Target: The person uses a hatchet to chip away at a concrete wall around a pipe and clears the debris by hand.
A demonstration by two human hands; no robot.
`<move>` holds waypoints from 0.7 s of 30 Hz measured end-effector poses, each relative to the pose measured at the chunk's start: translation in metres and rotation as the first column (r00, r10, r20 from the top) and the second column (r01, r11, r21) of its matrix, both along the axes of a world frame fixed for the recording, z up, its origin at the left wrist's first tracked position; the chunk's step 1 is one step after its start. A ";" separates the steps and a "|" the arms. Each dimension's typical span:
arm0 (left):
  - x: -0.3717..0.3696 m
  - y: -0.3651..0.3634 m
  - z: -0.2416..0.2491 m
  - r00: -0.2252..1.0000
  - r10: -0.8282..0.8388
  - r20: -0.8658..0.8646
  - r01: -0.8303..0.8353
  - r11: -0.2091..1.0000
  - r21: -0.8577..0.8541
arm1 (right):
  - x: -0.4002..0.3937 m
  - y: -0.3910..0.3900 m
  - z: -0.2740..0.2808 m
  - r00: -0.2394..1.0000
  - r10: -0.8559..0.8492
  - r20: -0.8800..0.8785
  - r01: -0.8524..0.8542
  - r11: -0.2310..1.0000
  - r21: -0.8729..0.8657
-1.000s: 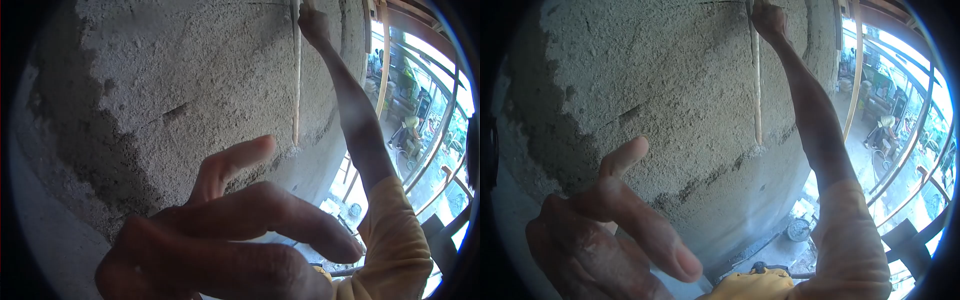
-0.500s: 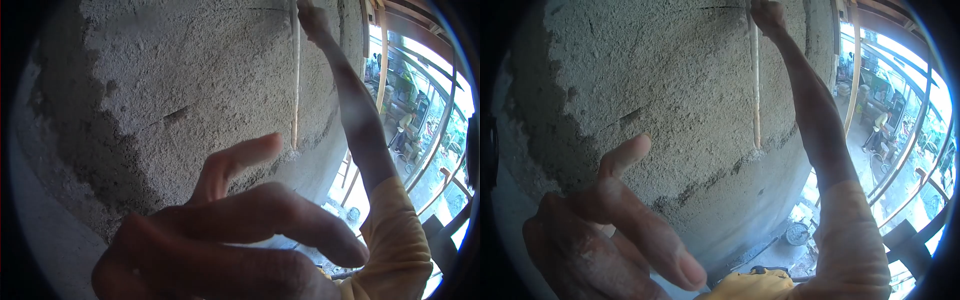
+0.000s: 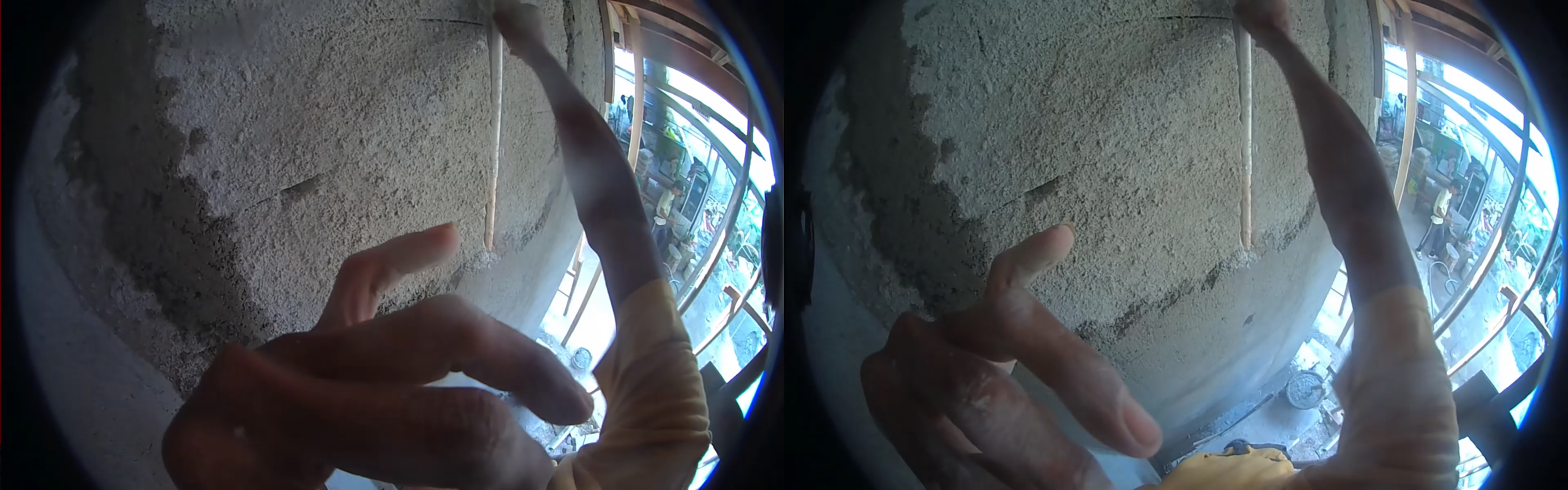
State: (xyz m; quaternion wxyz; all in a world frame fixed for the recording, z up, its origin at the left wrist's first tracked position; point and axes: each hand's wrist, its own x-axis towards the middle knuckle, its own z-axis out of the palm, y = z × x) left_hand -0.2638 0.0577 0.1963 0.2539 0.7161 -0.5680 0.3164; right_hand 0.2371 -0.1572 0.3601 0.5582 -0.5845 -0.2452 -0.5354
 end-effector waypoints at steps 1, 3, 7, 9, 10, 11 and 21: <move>0.001 -0.001 0.000 1.000 -0.007 0.004 0.007 1.000 -0.008 | -0.043 -0.009 -0.002 0.999 -0.044 -0.014 0.044 0.998 -0.037; 0.003 0.002 0.002 1.000 -0.001 0.020 0.001 1.000 -0.008 | -0.100 -0.014 -0.004 0.993 -0.114 -0.030 0.110 0.989 -0.096; 0.005 -0.002 -0.001 0.999 -0.026 -0.033 0.025 0.999 -0.022 | -0.044 -0.007 -0.002 0.968 -0.231 -0.102 0.219 0.969 -0.114; 0.007 -0.005 0.000 0.998 -0.047 -0.030 0.046 0.999 -0.026 | -0.068 -0.013 -0.002 0.969 -0.148 -0.199 0.126 0.985 -0.121; 0.008 -0.005 0.001 0.999 -0.047 -0.019 0.046 0.999 -0.025 | -0.111 -0.017 -0.007 0.973 -0.048 -0.224 0.024 0.994 -0.108; 0.008 -0.004 0.005 0.999 -0.043 -0.005 0.043 0.999 -0.020 | -0.133 -0.019 -0.007 0.968 0.058 -0.242 -0.081 0.993 -0.089; -0.006 -0.018 0.012 0.993 -0.089 -0.078 0.086 0.996 -0.035 | -0.054 -0.040 -0.048 0.962 -0.159 0.223 0.227 0.918 -0.325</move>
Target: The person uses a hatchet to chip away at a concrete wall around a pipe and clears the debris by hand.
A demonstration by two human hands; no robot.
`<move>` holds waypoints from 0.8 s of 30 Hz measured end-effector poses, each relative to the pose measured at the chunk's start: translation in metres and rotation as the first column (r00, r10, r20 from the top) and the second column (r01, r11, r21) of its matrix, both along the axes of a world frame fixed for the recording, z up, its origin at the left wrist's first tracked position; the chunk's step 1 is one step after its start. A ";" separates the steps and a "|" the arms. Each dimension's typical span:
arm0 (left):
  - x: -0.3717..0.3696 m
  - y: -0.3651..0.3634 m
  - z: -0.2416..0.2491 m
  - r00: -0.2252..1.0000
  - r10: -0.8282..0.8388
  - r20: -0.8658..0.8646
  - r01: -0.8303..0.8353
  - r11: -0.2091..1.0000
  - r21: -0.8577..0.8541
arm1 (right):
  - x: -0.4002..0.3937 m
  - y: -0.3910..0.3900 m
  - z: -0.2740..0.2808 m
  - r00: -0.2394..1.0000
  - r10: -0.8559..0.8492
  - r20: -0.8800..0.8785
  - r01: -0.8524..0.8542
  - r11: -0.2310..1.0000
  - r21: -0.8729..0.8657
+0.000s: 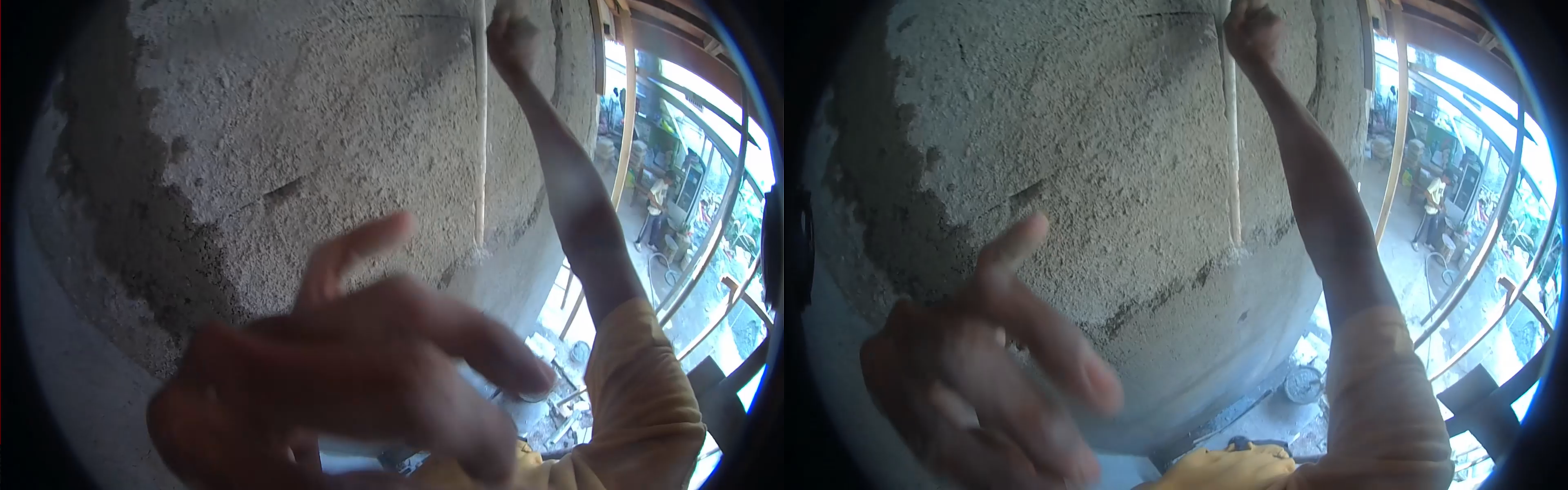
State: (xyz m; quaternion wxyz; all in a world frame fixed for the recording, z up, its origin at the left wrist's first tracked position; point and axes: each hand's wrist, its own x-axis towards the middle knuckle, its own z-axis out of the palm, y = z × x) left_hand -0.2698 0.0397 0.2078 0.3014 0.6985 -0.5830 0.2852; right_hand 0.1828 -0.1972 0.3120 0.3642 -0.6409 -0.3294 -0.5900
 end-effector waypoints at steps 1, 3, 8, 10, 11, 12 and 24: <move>0.008 0.003 0.002 0.999 -0.001 0.036 -0.001 0.999 0.052 | -0.001 0.018 -0.009 0.974 -0.028 -0.223 0.044 0.997 0.067; 0.032 0.015 0.008 0.995 0.002 0.099 -0.018 0.988 0.156 | -0.015 0.032 -0.026 0.936 -0.053 -0.348 0.086 0.993 0.079; 0.063 0.017 -0.003 0.985 -0.121 0.120 0.103 0.985 0.141 | 0.011 0.023 -0.038 0.916 -0.381 0.128 0.378 0.924 0.050; 0.065 0.004 -0.003 0.986 -0.162 0.038 0.154 0.975 0.161 | -0.026 0.013 -0.048 0.914 0.025 -0.404 0.027 0.992 0.122; 0.062 0.000 -0.002 0.985 -0.174 0.003 0.171 0.970 0.171 | -0.042 0.004 -0.041 0.868 0.055 -0.493 0.012 0.991 0.132; 0.059 -0.004 0.000 0.983 -0.180 -0.022 0.181 0.966 0.185 | -0.056 -0.002 -0.034 0.817 0.091 -0.569 -0.010 0.989 0.145; 0.032 -0.078 -0.036 0.854 -0.429 -0.294 0.354 0.894 -0.276 | -0.088 -0.050 -0.065 0.816 0.311 -0.487 -0.184 0.939 0.290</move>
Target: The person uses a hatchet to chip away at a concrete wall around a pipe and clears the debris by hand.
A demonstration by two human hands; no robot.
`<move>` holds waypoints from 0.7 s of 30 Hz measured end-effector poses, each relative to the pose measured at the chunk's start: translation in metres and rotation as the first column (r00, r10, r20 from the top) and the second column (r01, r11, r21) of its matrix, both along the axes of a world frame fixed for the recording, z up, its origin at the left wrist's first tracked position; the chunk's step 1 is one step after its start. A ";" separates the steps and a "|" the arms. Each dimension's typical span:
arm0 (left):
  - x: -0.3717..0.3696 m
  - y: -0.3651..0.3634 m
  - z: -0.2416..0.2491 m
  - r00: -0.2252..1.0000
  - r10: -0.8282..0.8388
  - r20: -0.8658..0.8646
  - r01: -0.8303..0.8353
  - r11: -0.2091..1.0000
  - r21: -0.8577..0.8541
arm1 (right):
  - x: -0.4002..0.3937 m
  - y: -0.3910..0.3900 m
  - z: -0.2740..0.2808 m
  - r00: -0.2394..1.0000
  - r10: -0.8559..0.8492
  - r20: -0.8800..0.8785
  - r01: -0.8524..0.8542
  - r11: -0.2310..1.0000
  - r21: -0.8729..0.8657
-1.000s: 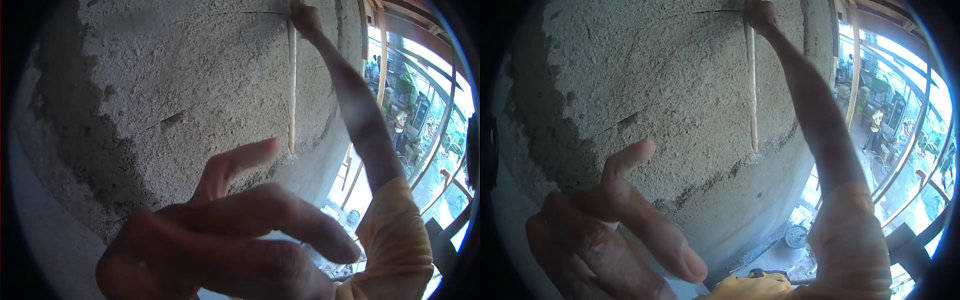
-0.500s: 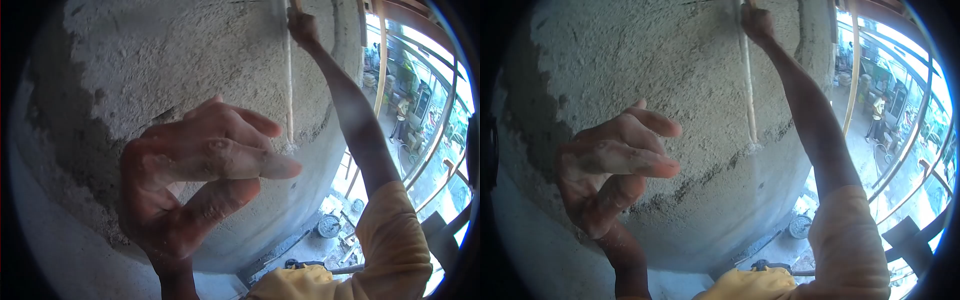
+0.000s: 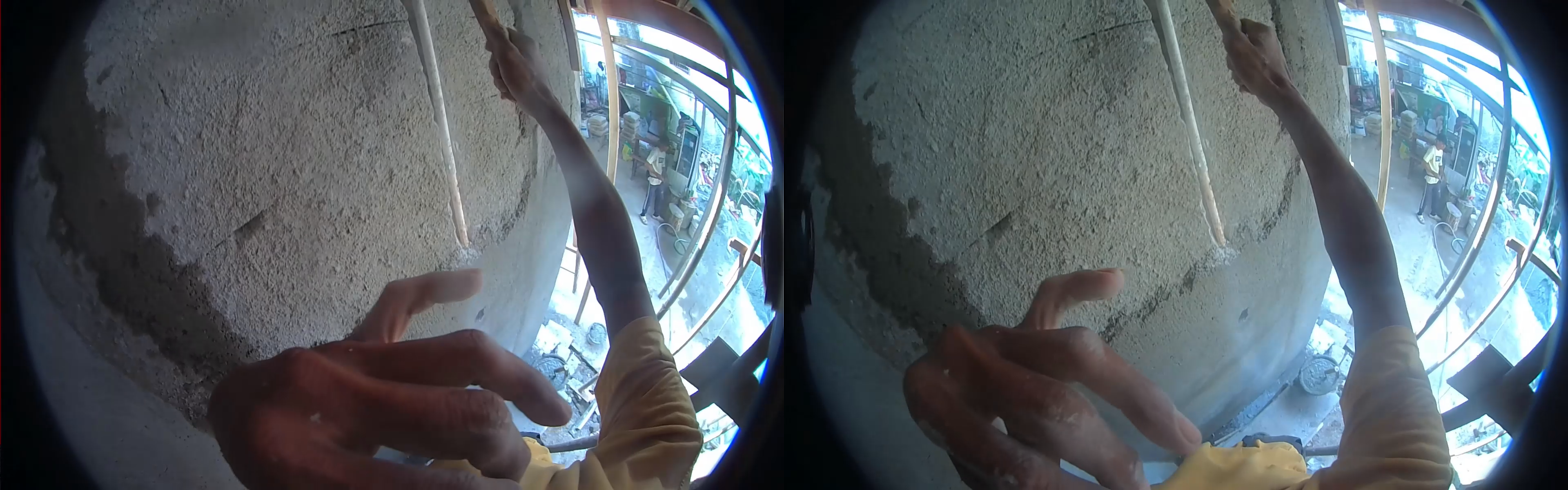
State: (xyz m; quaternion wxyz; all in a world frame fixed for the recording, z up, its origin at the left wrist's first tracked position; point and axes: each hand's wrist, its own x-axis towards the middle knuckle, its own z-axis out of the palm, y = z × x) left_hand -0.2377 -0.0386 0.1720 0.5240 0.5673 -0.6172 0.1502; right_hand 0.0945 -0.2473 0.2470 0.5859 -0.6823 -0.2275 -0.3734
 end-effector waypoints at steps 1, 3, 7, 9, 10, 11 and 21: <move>0.001 -0.003 0.001 1.000 -0.013 -0.018 0.012 1.000 -0.021 | 0.001 0.002 0.011 1.000 -0.008 0.028 0.009 1.000 -0.005; 0.005 -0.009 0.002 0.998 -0.040 -0.055 0.036 0.997 -0.064 | 0.000 0.006 0.047 0.995 0.036 0.097 -0.044 0.996 0.082; 0.045 -0.008 -0.008 0.944 -0.171 0.283 0.219 0.964 -0.149 | -0.014 0.031 0.091 0.882 -0.014 0.470 -0.109 0.966 0.234; 0.043 -0.010 0.000 0.944 -0.307 0.119 0.326 0.922 -0.209 | 0.063 0.052 0.098 0.869 -0.250 0.427 0.241 0.968 0.075; 0.043 -0.011 0.006 0.924 -0.381 0.045 0.380 0.893 -0.239 | 0.088 0.057 0.102 0.826 -0.369 0.426 0.410 0.912 -0.004; 0.043 -0.011 0.013 0.892 -0.451 -0.027 0.428 0.862 -0.271 | 0.033 0.055 0.105 0.982 -0.170 0.077 0.181 0.969 -0.169; 0.003 0.023 0.041 0.077 -0.887 -0.456 0.581 0.412 -0.702 | 0.025 0.038 0.115 0.990 -0.040 0.134 0.054 0.993 -0.103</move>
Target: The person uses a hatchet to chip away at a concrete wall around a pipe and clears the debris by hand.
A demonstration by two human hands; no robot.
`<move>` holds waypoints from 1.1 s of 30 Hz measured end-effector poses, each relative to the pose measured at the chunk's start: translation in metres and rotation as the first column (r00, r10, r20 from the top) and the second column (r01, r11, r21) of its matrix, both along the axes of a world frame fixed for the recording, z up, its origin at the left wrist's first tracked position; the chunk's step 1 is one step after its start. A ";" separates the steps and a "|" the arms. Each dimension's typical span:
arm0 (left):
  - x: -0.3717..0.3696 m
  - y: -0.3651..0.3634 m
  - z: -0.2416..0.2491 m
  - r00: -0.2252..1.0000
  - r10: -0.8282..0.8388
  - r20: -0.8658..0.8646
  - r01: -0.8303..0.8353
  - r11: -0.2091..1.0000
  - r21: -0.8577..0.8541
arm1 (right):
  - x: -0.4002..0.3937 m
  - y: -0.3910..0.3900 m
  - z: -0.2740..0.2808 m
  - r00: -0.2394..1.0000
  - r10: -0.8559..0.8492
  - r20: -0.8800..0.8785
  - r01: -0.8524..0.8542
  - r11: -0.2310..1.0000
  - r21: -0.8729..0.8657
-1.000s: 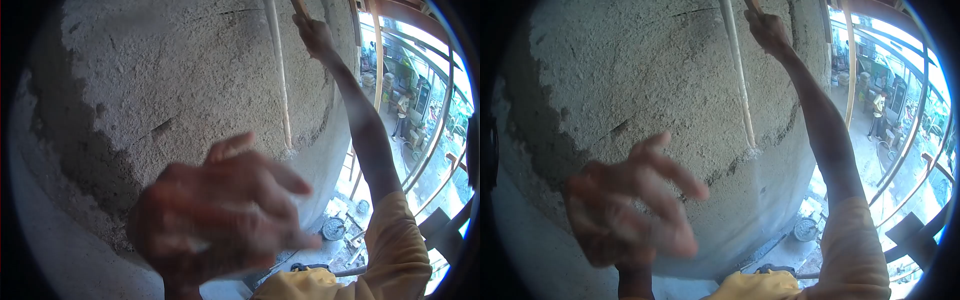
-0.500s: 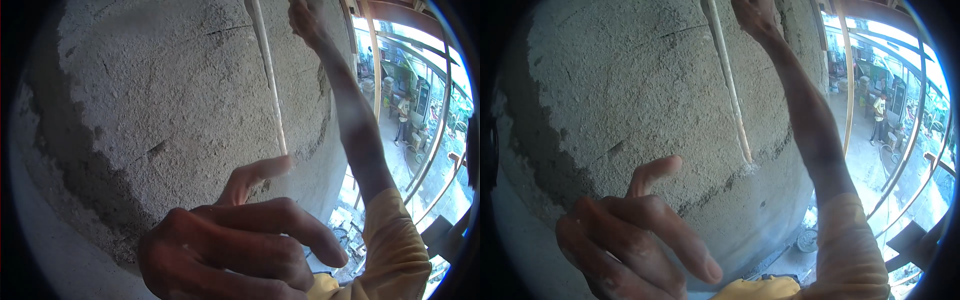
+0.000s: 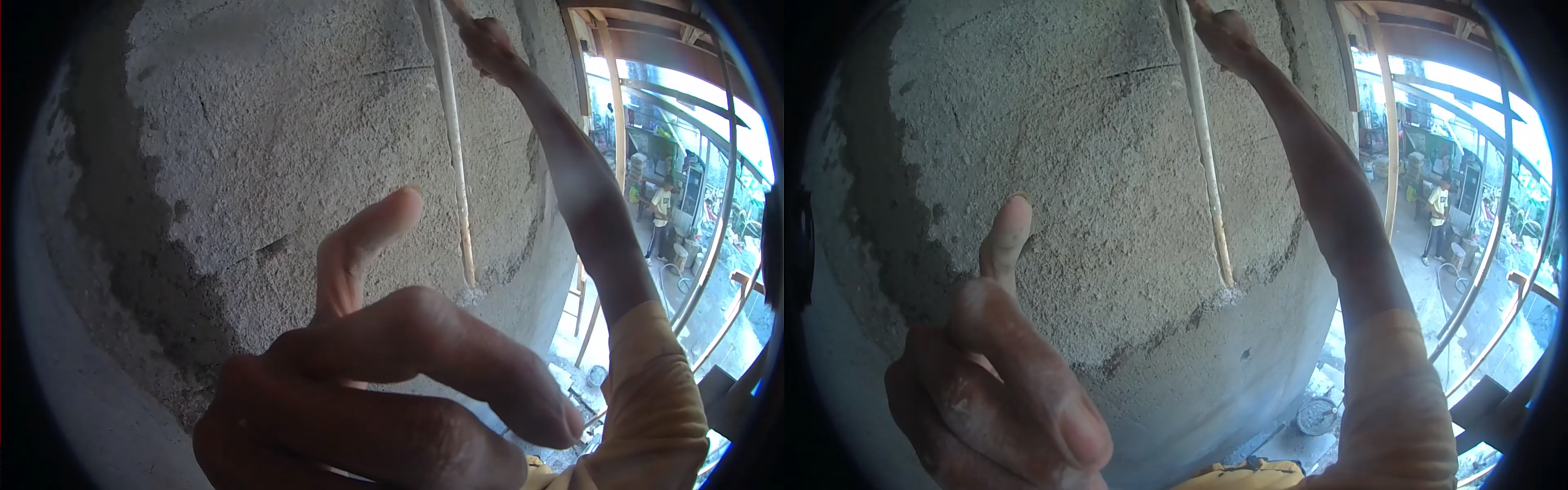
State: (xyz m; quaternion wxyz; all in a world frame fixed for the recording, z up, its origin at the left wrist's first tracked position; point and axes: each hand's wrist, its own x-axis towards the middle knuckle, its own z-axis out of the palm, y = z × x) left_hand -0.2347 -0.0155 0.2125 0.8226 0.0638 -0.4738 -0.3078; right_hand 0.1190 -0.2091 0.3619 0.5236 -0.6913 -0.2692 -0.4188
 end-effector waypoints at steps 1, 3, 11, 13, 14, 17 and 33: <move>-0.006 0.005 -0.002 0.994 -0.079 -0.074 0.079 0.997 -0.001 | 0.001 -0.002 0.005 0.998 0.030 0.059 -0.031 1.000 0.004; -0.016 0.012 -0.006 0.945 -0.225 -0.236 0.229 0.973 -0.011 | 0.009 0.006 0.033 0.962 -0.031 0.272 -0.022 0.982 0.189; -0.036 0.018 -0.003 0.540 -0.582 -0.608 0.580 0.781 -0.233 | 0.080 0.038 0.096 0.861 -0.440 0.256 0.442 0.895 0.053; -0.040 0.022 -0.003 0.542 -0.602 -0.586 0.574 0.775 -0.265 | -0.015 0.035 0.073 0.993 -0.109 0.045 0.106 0.991 0.083; -0.041 0.024 -0.002 0.549 -0.601 -0.581 0.567 0.778 -0.271 | -0.023 0.038 0.071 0.985 -0.089 0.148 0.063 0.982 0.176; -0.038 0.014 -0.003 0.532 -0.621 -0.576 0.555 0.769 -0.316 | 0.009 0.061 0.081 0.835 -0.357 0.418 0.171 0.891 0.420; -0.071 0.038 -0.007 0.507 -0.719 -0.475 0.485 0.694 -0.533 | 0.014 0.065 0.087 0.693 -0.508 0.512 0.393 0.861 0.323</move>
